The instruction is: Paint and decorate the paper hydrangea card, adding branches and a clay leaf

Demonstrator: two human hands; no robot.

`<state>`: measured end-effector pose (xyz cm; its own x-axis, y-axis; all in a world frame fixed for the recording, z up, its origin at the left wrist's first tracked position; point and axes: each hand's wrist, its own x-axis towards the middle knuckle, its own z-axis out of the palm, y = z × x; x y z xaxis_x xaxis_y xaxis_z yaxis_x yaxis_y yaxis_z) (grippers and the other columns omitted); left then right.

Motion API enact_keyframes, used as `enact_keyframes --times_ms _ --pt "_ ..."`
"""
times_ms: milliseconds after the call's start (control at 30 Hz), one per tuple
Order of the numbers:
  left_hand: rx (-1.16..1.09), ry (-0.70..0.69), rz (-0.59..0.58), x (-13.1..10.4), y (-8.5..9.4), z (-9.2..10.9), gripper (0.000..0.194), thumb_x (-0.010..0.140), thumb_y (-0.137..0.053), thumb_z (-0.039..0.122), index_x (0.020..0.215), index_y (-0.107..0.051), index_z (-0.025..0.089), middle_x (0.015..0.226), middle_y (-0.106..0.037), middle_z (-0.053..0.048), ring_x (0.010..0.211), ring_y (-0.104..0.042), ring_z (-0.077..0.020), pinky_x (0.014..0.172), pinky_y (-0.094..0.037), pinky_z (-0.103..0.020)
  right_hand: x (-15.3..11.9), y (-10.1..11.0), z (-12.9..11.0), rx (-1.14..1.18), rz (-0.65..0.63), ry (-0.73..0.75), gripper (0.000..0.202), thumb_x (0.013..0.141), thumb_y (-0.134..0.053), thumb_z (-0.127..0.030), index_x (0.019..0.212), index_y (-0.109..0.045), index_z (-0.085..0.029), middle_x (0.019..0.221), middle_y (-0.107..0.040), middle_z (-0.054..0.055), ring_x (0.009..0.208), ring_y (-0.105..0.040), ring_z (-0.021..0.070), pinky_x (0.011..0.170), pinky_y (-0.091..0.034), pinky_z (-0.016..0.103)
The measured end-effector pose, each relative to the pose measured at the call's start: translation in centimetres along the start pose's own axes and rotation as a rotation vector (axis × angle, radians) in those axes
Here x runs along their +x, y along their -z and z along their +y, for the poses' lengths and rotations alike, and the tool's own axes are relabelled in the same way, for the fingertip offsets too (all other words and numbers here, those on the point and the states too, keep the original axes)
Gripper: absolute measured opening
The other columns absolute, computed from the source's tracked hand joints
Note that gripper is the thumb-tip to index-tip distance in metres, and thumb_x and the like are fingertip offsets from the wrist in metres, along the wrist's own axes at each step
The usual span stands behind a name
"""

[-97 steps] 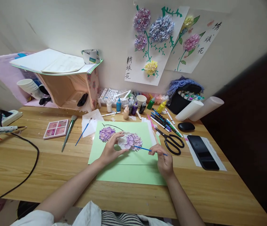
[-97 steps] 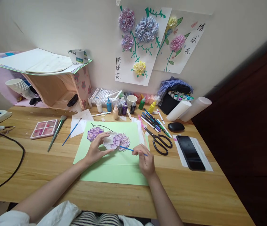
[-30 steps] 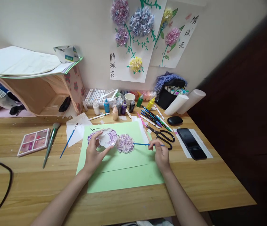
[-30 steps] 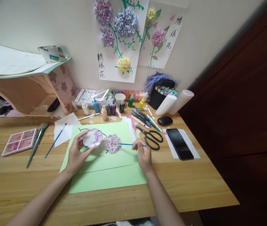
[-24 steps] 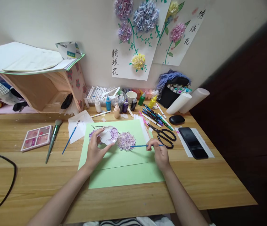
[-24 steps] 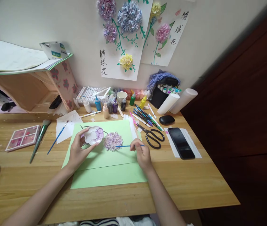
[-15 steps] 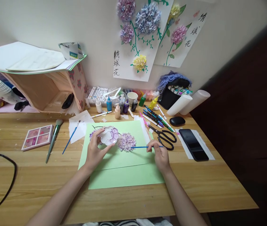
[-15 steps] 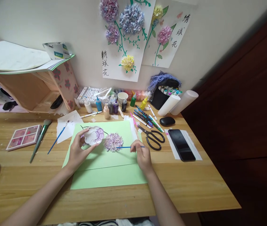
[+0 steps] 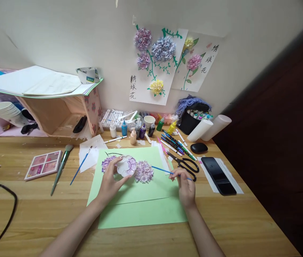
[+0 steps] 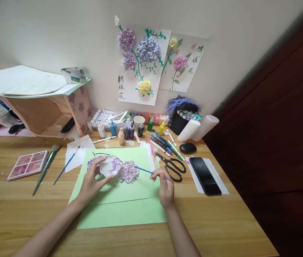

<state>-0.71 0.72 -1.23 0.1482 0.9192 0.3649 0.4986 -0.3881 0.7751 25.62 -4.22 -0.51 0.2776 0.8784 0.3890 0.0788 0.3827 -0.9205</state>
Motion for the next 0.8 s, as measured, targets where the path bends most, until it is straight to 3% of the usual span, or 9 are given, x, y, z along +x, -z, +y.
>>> enact_keyframes --times_ms 133,333,467,633,800 --pt "-0.014 -0.008 -0.063 -0.3 -0.2 0.3 0.059 0.077 -0.069 0.035 0.127 -0.04 0.024 0.128 -0.051 -0.012 0.107 -0.056 -0.0227 0.078 -0.051 -0.033 -0.7 -0.8 -0.2 0.095 -0.057 -0.062 0.018 0.094 -0.042 -0.033 0.089 -0.056 -0.022 0.078 -0.064 0.004 0.072 -0.059 0.0185 0.066 -0.046 0.034" --pt "-0.008 -0.044 -0.122 -0.5 -0.2 0.7 0.061 0.076 -0.07 0.035 0.128 -0.039 0.024 0.128 -0.051 -0.012 0.11 -0.055 -0.0238 0.079 -0.051 -0.033 -1.4 -1.3 -0.3 0.104 -0.22 -0.05 0.028 0.095 -0.037 -0.036 0.084 -0.059 -0.022 0.076 -0.063 0.005 0.071 -0.058 0.0189 0.065 -0.045 0.034" --pt "0.004 -0.078 -0.161 -0.4 -0.1 0.5 0.061 0.077 -0.07 0.032 0.129 -0.039 0.024 0.13 -0.051 -0.014 0.11 -0.055 -0.0244 0.078 -0.051 -0.034 -1.7 -1.4 -0.1 0.032 -0.302 -0.073 0.02 0.094 -0.042 -0.031 0.087 -0.059 -0.023 0.079 -0.064 0.005 0.074 -0.058 0.0187 0.066 -0.045 0.033" --pt "0.009 -0.104 -0.186 -0.4 0.0 0.5 0.059 0.077 -0.07 0.032 0.128 -0.041 0.024 0.131 -0.052 -0.013 0.119 -0.051 -0.0265 0.082 -0.05 -0.036 -1.7 -1.5 0.0 -0.007 -0.348 -0.041 0.022 0.095 -0.038 -0.028 0.088 -0.058 -0.023 0.084 -0.064 0.005 0.076 -0.057 0.0179 0.069 -0.044 0.032" --pt "0.027 -0.141 -0.165 -0.3 0.3 0.8 0.057 0.077 -0.07 0.034 0.126 -0.044 0.023 0.129 -0.055 -0.014 0.114 -0.056 -0.0249 0.08 -0.051 -0.034 -1.5 -1.6 -0.3 -0.001 -0.358 -0.074 0.03 0.096 -0.035 -0.035 0.082 -0.058 -0.021 0.078 -0.064 0.006 0.075 -0.058 0.0191 0.068 -0.044 0.033"
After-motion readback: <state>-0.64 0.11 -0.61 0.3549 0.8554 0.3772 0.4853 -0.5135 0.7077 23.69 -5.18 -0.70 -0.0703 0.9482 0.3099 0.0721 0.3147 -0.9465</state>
